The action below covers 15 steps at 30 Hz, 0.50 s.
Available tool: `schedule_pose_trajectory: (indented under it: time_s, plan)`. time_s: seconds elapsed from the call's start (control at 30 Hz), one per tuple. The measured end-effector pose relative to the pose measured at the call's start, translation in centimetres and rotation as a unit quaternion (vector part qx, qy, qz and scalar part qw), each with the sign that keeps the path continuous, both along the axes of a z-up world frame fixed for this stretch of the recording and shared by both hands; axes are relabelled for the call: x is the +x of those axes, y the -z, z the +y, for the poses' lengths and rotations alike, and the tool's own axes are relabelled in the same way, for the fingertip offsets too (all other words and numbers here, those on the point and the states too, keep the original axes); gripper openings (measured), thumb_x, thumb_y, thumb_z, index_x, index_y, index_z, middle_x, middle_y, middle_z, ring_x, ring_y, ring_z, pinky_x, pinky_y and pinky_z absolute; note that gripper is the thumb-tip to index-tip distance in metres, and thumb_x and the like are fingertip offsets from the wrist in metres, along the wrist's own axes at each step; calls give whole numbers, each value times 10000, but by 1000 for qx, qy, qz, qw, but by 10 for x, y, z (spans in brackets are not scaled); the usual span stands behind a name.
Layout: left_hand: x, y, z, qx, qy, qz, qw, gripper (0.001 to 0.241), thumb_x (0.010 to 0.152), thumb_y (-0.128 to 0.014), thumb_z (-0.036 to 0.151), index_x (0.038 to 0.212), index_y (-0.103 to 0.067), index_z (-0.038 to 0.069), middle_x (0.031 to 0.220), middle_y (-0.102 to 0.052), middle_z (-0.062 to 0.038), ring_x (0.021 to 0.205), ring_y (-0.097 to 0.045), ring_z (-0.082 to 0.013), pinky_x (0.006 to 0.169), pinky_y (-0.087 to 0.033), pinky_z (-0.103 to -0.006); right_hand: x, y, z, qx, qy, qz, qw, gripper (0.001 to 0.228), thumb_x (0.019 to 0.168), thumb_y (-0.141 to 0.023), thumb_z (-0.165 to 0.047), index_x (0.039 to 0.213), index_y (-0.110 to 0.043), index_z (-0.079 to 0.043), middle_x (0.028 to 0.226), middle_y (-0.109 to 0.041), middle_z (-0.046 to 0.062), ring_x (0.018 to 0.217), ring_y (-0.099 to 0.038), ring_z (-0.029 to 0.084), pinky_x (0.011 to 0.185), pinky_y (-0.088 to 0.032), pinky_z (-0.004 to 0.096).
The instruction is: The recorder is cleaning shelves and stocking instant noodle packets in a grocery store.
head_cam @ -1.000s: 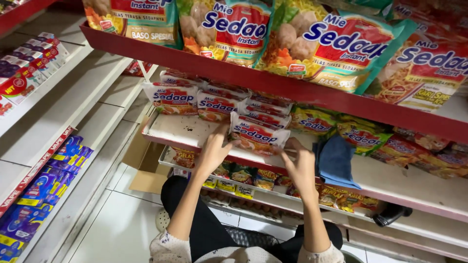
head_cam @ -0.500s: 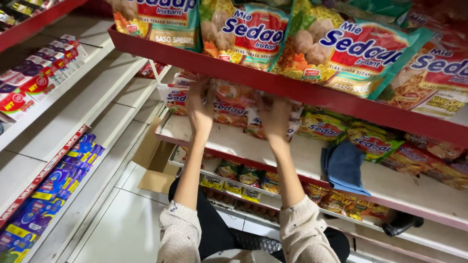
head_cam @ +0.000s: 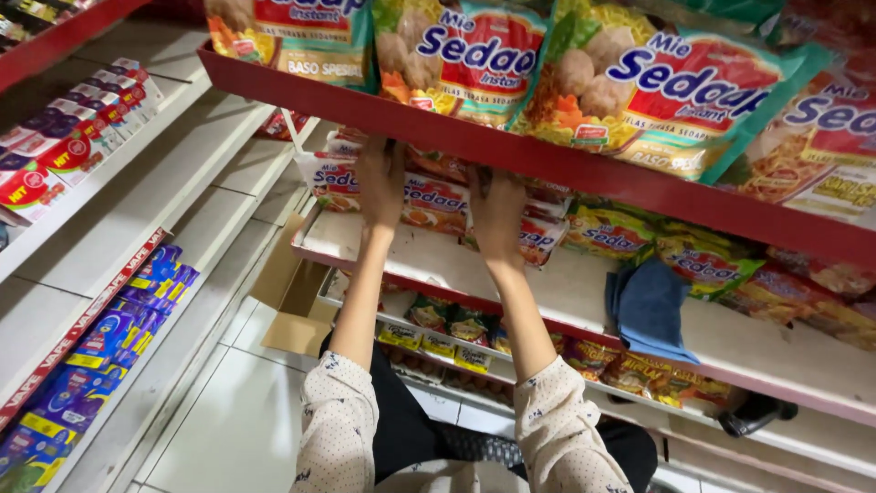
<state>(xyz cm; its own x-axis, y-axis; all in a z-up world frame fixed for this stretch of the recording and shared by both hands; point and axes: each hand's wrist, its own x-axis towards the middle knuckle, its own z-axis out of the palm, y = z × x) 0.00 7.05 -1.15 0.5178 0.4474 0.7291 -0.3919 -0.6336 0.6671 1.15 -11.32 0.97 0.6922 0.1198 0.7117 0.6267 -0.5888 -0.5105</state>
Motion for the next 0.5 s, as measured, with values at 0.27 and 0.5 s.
schedule_pose_trajectory:
  time_s: [0.27, 0.5]
  plan:
    - [-73, 14, -44, 88, -91, -5, 992, 534, 1057, -657, 184, 1519, -461, -2, 1518, -450, -277, 1393, -482, -434, 1132, -493, -537, -100, -24, -132, 5, 39, 33, 999, 366, 958, -682, -168, 1314, -700, -82, 1258, -741, 175, 1091, -752, 286, 968, -569, 360]
    - [-82, 49, -42, 186, -52, 121, 974, 580, 1016, -712, 277, 1458, -517, -45, 1606, -384, -248, 1414, -491, -445, 1137, -454, -529, -114, 14, -252, -241, 192, 101, 946, 709, 815, -837, -415, 1342, -643, 18, 1402, -541, 322, 1190, -537, 471, 925, -474, 513]
